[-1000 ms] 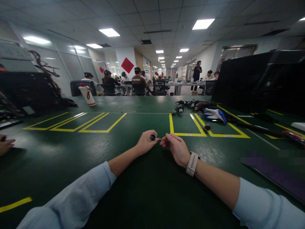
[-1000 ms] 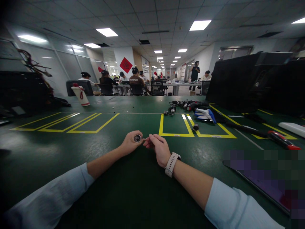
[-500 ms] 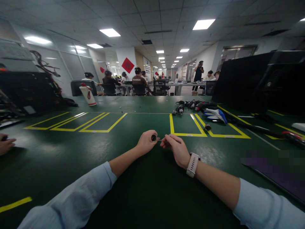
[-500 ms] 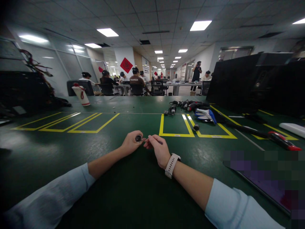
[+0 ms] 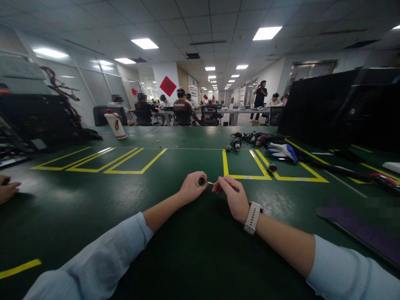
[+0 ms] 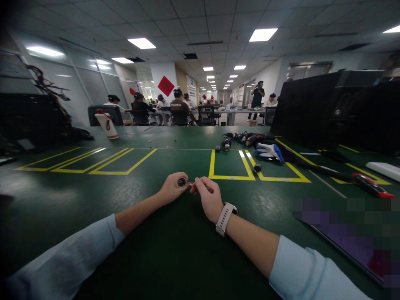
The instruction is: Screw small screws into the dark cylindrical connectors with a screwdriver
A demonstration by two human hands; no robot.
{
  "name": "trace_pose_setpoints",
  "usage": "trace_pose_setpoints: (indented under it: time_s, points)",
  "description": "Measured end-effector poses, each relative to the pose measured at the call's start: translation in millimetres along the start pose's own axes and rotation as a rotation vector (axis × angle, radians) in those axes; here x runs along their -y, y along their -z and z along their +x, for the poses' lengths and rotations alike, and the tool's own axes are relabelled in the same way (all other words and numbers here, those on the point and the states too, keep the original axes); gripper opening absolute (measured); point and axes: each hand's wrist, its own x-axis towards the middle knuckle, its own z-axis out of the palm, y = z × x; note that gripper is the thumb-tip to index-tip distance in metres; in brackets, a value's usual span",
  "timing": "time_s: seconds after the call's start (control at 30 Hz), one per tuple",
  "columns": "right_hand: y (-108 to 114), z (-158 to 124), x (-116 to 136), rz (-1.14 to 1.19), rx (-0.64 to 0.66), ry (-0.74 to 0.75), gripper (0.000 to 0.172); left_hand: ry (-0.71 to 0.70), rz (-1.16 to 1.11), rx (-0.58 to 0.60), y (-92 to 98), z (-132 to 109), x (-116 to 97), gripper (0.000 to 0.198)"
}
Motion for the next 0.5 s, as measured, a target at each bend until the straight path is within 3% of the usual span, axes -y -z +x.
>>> trace_pose_setpoints:
  time_s: [0.13, 0.23, 0.5]
  points:
    - [-1.1, -3.7, 6.4, -0.23, 0.023, 0.092, 0.03, -0.002, 0.057, 0.028, 0.5, 1.0, -1.1, 0.01]
    - [-1.7, -3.9, 7.4, -0.275, 0.025, 0.086, 0.032, -0.016, 0.079, 0.052, 1.0, 1.6, -2.5, 0.011]
    - [0.1, 3.1, -4.7, 0.167, -0.027, -0.193, 0.027, -0.056, 0.001, 0.068, 1.7, 1.1, -3.0, 0.01]
